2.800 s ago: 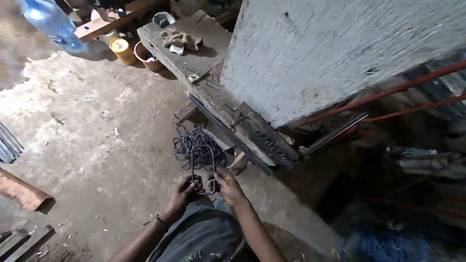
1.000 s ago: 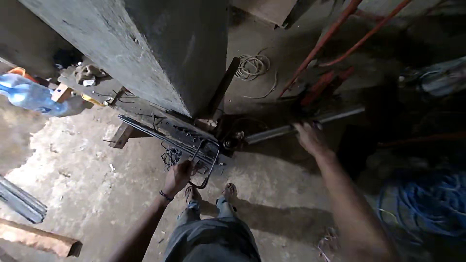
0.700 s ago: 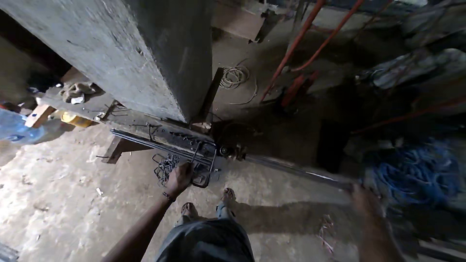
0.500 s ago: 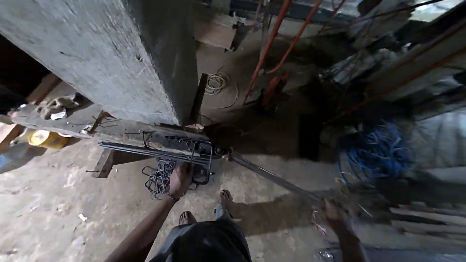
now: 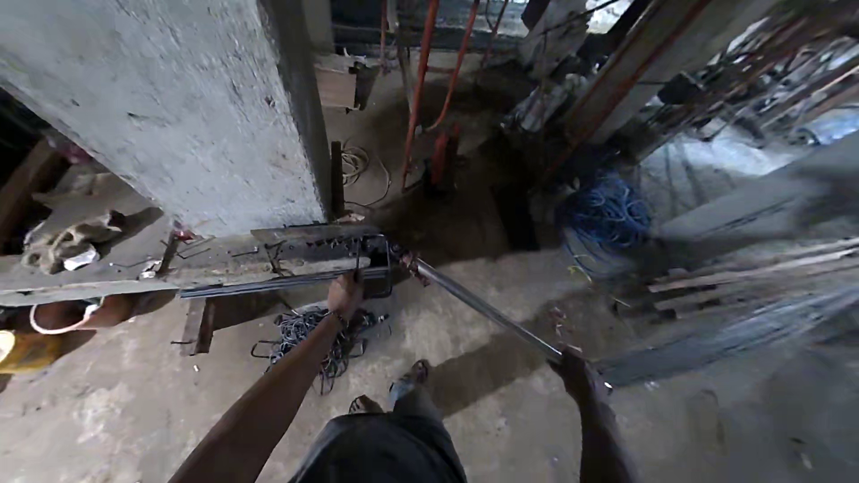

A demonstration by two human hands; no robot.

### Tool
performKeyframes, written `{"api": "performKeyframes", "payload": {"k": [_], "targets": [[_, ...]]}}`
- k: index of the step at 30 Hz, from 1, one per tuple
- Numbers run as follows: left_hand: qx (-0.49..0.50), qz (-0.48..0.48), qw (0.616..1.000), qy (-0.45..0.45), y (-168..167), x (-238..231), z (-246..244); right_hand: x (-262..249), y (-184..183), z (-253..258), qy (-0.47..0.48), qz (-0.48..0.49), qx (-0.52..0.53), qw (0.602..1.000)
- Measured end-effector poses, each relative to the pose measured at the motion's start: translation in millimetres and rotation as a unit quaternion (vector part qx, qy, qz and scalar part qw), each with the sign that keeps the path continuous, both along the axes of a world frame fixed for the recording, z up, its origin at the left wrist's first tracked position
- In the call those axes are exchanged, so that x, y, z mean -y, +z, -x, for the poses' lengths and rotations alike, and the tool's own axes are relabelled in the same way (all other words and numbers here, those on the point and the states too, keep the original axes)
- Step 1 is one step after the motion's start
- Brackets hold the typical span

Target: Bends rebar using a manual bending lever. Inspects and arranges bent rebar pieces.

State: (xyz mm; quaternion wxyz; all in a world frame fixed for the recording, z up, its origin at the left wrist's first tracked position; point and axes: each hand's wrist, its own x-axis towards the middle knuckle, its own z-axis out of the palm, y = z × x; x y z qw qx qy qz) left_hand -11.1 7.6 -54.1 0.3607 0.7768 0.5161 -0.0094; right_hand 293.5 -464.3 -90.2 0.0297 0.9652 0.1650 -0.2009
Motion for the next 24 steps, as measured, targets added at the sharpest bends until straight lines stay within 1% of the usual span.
{"api": "performKeyframes", "payload": {"k": [4,8,9,11,13,15,18,20,22,24], "targets": [[-0.044,-0.016,0.998,-0.031,12.0,-2.3,1.1,-1.6,-8.1,6.0,-0.024,-0.009,0.008,1.0],[-0.094,-0.062,0.993,-0.044,17.3,-3.1,-3.7,4.0,7.8,53.0,-0.039,-0.001,0.042,0.998],[-0.102,-0.064,0.992,-0.048,21.1,-4.5,-7.2,2.6,10.7,55.7,-0.043,0.002,0.052,0.998],[-0.114,-0.059,0.99,-0.051,21.1,-0.5,-7.8,4.3,11.9,46.0,-0.036,0.008,0.051,0.998],[-0.122,-0.063,0.989,-0.051,18.7,-2.9,-9.7,-3.3,14.4,18.9,-0.017,0.012,0.027,0.999],[-0.127,-0.063,0.988,-0.059,11.8,-5.4,-8.0,-2.7,8.1,5.9,-0.007,0.017,0.0,1.0],[-0.104,-0.047,0.991,-0.066,2.6,-5.0,-6.6,-1.6,-4.6,-1.2,-0.009,0.01,-0.006,1.0],[-0.07,-0.031,0.995,-0.059,-0.6,-6.3,-2.1,-7.5,-10.5,1.5,-0.012,0.008,-0.004,1.0],[-0.003,-0.026,0.999,-0.042,-2.8,-8.3,3.6,-13.8,-20.1,-6.2,-0.013,0.015,0.003,1.0],[0.08,-0.006,0.997,-0.007,1.3,-8.9,6.0,-25.1,-22.8,-28.4,-0.015,0.025,0.017,0.999]]}}
